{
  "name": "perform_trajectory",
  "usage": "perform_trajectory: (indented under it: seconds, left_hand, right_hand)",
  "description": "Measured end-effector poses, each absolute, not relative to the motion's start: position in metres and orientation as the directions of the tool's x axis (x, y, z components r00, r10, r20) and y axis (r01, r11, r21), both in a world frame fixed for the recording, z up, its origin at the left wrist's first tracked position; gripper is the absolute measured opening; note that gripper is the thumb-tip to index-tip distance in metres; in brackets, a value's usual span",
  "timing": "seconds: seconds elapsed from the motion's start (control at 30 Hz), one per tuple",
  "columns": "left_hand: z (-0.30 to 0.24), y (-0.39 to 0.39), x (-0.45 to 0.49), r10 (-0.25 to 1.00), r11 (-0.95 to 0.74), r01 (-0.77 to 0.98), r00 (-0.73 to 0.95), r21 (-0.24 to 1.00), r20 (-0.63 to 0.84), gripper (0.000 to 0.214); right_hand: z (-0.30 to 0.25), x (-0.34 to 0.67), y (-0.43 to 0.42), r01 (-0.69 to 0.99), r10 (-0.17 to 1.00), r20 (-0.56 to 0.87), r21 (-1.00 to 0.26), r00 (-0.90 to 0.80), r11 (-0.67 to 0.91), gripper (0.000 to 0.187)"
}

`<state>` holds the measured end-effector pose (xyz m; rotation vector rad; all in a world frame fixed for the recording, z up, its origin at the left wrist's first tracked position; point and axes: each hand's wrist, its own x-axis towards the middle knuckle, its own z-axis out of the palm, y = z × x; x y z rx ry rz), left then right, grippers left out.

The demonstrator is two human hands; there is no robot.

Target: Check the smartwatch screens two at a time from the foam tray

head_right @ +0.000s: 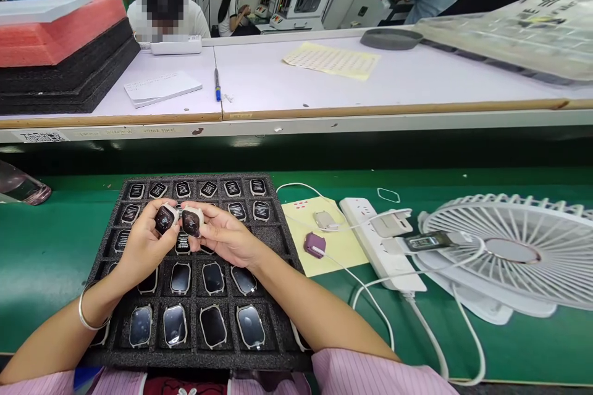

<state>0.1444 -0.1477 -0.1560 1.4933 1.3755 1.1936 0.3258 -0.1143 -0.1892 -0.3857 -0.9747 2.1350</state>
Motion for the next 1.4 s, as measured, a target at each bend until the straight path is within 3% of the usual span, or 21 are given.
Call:
perform_trajectory:
  seconds: [1.4]
  left_hand:
    - [-0.1538,-0.1513,0.1458,0.992,-0.123,0.241,0.002,0.963,0.126,0.030]
  right_hand:
    - [-0.1854,0.3269,-0.1158,-0.534,0.718,0.088,-0.731,-0.691,-0.424,0.044]
